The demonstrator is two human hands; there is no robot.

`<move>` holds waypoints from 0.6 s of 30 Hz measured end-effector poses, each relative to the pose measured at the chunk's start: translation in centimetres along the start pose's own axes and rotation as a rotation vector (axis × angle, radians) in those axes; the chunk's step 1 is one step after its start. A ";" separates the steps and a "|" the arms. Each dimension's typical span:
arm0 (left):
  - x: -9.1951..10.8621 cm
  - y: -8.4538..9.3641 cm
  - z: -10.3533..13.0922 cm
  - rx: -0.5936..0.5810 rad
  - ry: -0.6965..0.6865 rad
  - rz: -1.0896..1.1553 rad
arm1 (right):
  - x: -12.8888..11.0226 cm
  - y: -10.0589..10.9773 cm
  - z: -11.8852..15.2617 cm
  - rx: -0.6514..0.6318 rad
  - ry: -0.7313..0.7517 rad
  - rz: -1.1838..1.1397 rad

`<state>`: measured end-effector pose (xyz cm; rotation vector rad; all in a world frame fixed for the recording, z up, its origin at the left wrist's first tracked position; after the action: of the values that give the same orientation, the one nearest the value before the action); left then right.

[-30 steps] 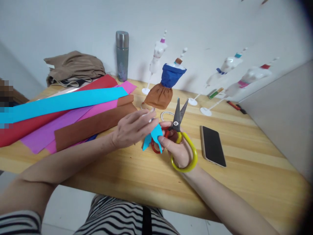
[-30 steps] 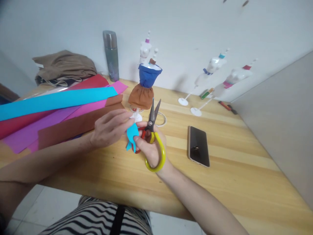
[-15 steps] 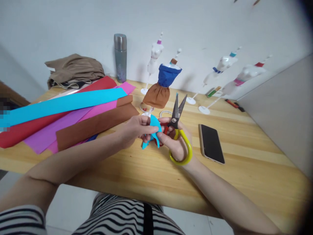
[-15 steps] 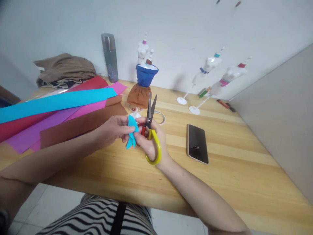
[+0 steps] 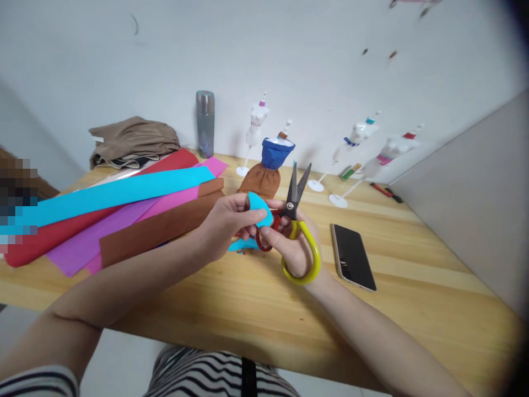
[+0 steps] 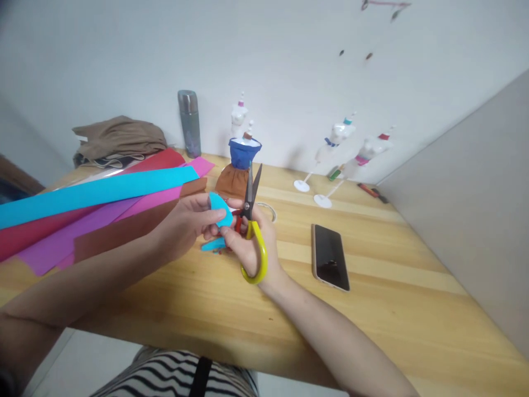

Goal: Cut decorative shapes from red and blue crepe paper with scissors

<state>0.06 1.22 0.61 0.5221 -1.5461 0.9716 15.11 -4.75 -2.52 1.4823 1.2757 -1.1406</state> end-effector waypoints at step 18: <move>1.2 -1.2 -1.0 0.049 0.072 0.137 | -0.6 2.2 0.0 -0.043 0.074 -0.042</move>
<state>1.35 1.60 2.08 0.4155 -1.5118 1.1234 17.27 -5.14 -1.89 1.4848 1.3797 -1.0876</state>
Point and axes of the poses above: each hand's wrist, its own z-axis away from the middle knuckle, its own y-axis out of the back of the hand, x = y × z, the point moved 1 cm from there along -z, towards the middle knuckle, and after that the axes turned 3 degrees about -y, right-handed, at the moved point
